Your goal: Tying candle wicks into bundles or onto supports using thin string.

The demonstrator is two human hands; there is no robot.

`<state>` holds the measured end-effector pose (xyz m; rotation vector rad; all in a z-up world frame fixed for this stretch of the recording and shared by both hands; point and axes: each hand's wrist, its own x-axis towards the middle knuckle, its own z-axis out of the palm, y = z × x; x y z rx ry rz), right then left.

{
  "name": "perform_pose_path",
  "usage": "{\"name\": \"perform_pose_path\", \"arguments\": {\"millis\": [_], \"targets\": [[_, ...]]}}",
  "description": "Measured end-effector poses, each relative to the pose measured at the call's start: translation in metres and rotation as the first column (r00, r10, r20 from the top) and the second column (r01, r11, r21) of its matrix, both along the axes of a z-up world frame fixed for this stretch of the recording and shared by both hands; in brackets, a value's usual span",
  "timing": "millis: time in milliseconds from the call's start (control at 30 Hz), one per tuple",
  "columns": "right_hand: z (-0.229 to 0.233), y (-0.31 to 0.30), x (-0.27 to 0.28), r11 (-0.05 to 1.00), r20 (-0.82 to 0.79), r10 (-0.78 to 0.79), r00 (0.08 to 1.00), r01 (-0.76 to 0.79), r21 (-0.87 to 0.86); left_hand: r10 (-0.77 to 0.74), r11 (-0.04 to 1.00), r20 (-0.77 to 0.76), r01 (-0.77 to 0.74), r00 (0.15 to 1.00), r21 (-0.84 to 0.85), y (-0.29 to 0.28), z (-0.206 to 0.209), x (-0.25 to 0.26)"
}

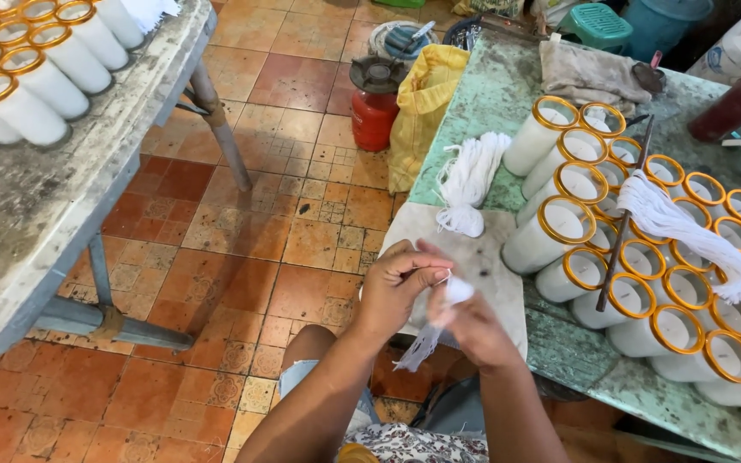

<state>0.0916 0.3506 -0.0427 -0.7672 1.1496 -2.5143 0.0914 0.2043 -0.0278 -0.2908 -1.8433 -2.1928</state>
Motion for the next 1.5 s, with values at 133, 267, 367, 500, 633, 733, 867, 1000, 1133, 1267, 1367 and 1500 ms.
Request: {"name": "perform_pose_path", "arguments": {"millis": [133, 267, 367, 500, 633, 733, 867, 1000, 1133, 1267, 1367, 1500], "targets": [[-0.051, 0.009, -0.015, 0.971, -0.261, -0.005, 0.965, 0.067, 0.23, 0.021, 0.996, -0.033, -0.024, 0.999, -0.09, 0.001, -0.009, -0.006], [0.008, 0.006, -0.012, 0.801, -0.581, -0.334, 0.742, 0.548, 0.24, -0.246, 0.968, 0.109, 0.25, 0.963, -0.029, 0.016, -0.035, -0.006], [0.016, 0.016, -0.014, 0.592, -0.475, -0.528, 0.704, 0.706, 0.388, -0.418, 0.908, 0.206, 0.412, 0.885, 0.075, 0.029, -0.062, -0.009], [-0.017, 0.063, -0.034, 0.827, 0.274, -0.55, 0.789, 0.559, 0.052, -0.433, 0.895, 0.333, 0.444, 0.838, 0.045, 0.042, -0.097, -0.019], [0.008, 0.084, -0.028, 0.625, 0.1, -0.78, 0.618, 0.778, 0.067, -0.398, 0.875, 0.372, 0.468, 0.839, -0.119, 0.035, -0.099, -0.036], [-0.009, 0.099, -0.036, 0.361, -0.225, -0.901, 0.372, 0.928, 0.087, -0.194, 0.883, 0.374, 0.327, 0.907, -0.336, 0.022, -0.125, -0.072], [-0.037, 0.064, -0.061, 0.323, -0.384, -0.834, 0.396, 0.915, 0.243, 0.108, 0.824, 0.344, 0.109, 0.933, -0.555, 0.016, -0.136, -0.126], [-0.134, 0.038, -0.118, 0.56, -0.235, -0.714, 0.659, 0.74, 0.374, 0.296, 0.647, 0.364, 0.095, 0.883, -0.757, 0.022, -0.109, -0.142], [-0.171, 0.028, -0.128, 0.674, -0.216, -0.619, 0.755, 0.652, 0.347, 0.346, 0.555, 0.352, 0.113, 0.87, -0.824, 0.03, -0.106, -0.147], [-0.159, 0.024, -0.12, 0.61, -0.274, -0.569, 0.776, 0.621, 0.491, 0.326, 0.689, 0.37, 0.05, 0.87, -0.723, 0.023, -0.125, -0.144], [-0.156, 0.025, -0.115, 0.51, -0.36, -0.542, 0.76, 0.637, 0.577, 0.202, 0.955, 0.434, -0.077, 0.878, -0.287, 0.01, -0.122, -0.127], [-0.163, 0.023, -0.111, 0.472, -0.365, -0.534, 0.762, 0.628, 0.619, 0.098, 0.874, 0.452, -0.295, 0.886, 0.387, -0.055, -0.115, -0.102]]}}
